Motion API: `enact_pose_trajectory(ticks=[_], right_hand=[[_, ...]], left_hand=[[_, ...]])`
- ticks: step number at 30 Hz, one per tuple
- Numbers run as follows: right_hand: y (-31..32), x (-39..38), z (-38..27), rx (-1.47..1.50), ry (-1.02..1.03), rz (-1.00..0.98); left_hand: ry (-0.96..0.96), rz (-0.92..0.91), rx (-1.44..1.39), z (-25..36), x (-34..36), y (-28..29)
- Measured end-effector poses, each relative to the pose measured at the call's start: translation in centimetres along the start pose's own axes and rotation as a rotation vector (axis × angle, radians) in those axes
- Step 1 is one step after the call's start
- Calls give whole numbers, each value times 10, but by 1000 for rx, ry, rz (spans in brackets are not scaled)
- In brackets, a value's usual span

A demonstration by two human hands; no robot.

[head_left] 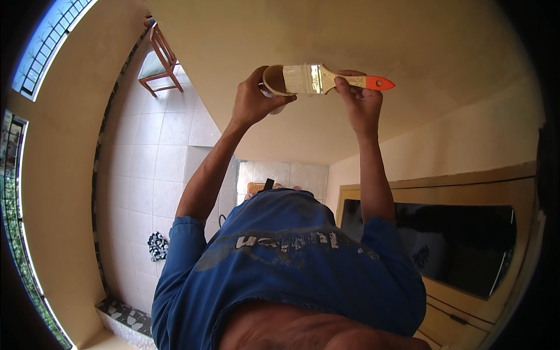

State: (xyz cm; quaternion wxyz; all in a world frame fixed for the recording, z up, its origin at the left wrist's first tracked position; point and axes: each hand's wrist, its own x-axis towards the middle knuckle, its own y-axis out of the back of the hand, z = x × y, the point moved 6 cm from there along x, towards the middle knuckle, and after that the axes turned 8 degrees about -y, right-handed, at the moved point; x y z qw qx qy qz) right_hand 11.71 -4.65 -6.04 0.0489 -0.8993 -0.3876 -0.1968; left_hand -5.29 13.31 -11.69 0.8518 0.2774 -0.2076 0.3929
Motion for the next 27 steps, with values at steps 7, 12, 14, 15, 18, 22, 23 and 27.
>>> enact_pose_trajectory(ticks=[7, 12, 14, 15, 18, 22, 23, 27], right_hand=[[-5, 0, -9, 27, -42, 6], [-1, 3, -12, 24, 58, 45], [1, 12, -18, 7, 101, 42], [2, 20, -22, -9, 132, 30], [7, 47, -33, -113, 219, -16], [1, 73, -41, -309, 301, -126], [0, 79, -42, -368, 324, -157], [-4, 103, -67, -634, 405, -195]], left_hand=[[29, 19, 34, -2, -2, 1], [41, 3, 3, 4, -8, 4], [38, 14, -1, 2, -9, 4], [36, 26, 0, 0, -7, 3], [15, 44, -4, -2, 2, -1], [17, 59, -12, -7, 0, -3], [21, 57, -21, -8, 0, -4], [43, 49, -45, -6, 5, -6]])
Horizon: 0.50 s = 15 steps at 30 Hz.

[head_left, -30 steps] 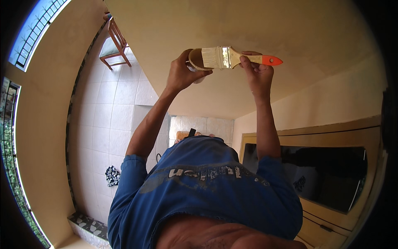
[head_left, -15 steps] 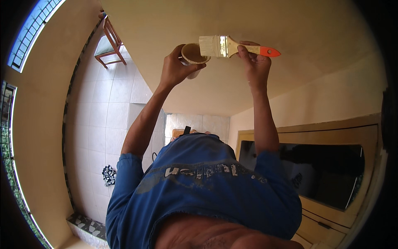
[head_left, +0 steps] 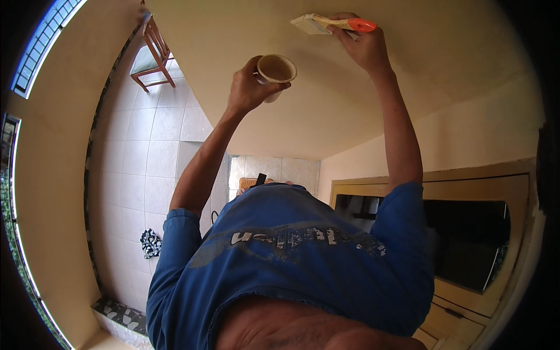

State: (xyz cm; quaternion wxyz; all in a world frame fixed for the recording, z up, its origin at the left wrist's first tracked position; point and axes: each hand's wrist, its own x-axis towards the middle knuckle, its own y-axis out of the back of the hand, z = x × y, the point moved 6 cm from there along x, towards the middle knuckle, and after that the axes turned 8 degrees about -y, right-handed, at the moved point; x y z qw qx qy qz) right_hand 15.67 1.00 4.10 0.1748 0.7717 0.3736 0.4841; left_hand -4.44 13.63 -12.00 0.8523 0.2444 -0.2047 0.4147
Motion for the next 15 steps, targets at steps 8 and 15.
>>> enact_pose_trajectory(ticks=[8, 15], right_hand=[[55, 60, -70, -242, 264, 56], [97, 97, -121, -369, 352, 80]], left_hand=[[-28, -21, -3, 2, 3, 1], [-19, -14, -11, 7, 0, 0]])
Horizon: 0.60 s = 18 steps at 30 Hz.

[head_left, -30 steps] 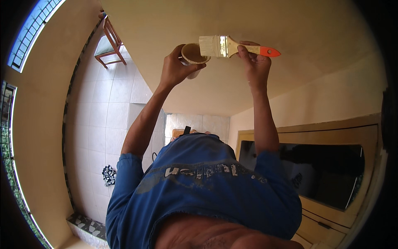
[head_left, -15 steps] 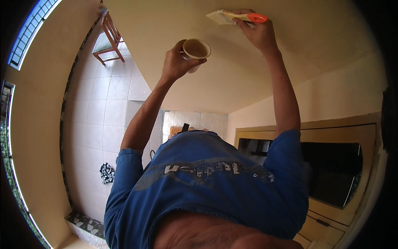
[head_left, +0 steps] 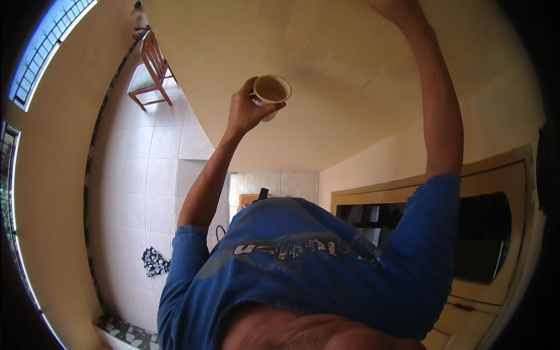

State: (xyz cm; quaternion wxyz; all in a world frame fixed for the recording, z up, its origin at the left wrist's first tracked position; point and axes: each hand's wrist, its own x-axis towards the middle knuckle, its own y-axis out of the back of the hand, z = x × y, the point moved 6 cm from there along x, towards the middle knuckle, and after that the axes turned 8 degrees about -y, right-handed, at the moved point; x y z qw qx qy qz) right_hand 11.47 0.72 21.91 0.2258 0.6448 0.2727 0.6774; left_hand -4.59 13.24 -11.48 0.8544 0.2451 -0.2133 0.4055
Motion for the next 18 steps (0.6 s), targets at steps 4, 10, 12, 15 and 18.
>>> enact_pose_trajectory(ticks=[4, 10, 12, 15, 18], right_hand=[[27, 2, -8, -128, 120, 64], [4, -36, -2, -19, 13, 12], [-27, -66, 6, 137, -146, -116], [-74, -101, 5, 146, -256, -310], [-118, -119, 21, 157, -344, -397]], left_hand=[[10, -30, -62, 5, 6, -10], [39, 17, -4, -3, -5, 5], [37, 6, 3, -3, -4, 1], [59, 0, -10, -7, -5, -1], [66, -3, -3, -10, -8, 2]])
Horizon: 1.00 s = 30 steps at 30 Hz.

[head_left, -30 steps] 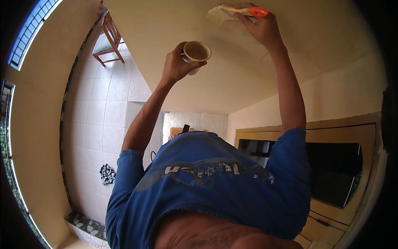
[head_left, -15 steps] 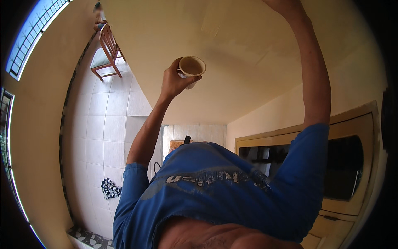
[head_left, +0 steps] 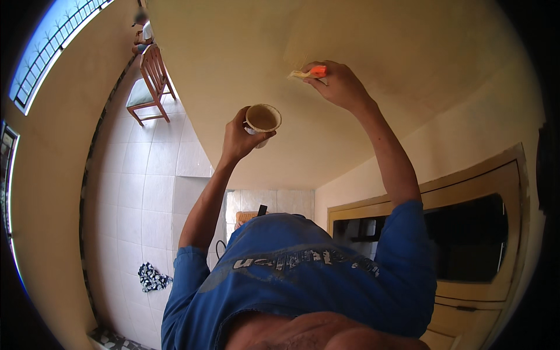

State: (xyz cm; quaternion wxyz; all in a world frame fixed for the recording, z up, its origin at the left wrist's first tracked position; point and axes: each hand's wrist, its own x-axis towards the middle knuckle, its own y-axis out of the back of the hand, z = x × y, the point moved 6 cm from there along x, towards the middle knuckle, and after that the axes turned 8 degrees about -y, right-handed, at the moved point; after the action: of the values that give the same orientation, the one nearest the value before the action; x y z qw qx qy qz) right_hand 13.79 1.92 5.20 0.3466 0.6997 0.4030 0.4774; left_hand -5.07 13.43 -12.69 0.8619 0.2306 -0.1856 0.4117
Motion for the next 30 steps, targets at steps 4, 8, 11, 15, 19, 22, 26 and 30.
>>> enact_pose_trajectory(ticks=[4, 8, 11, 15, 19, 22, 26, 30], right_hand=[[-6, 18, 4, -51, 95, 46], [24, 37, -9, -110, 266, 165], [67, 52, -31, -143, 289, 228], [129, 74, -68, -412, 298, 314], [159, 65, -83, -406, 425, 495], [150, 41, -90, -219, 489, 536], [75, 26, -37, -5, 201, 259], [-6, 27, -10, -15, 98, 93]], left_hand=[[-5, 1, -30, -3, 0, -1], [1, 8, -21, -2, 0, -2], [5, 10, -29, -2, -2, -1], [8, 18, -23, -2, -1, 2], [23, 29, -12, -4, -3, 1], [18, 29, -4, -2, -3, 3], [0, 19, 4, -6, -6, 3], [-1, 11, 26, -8, -7, 6]])
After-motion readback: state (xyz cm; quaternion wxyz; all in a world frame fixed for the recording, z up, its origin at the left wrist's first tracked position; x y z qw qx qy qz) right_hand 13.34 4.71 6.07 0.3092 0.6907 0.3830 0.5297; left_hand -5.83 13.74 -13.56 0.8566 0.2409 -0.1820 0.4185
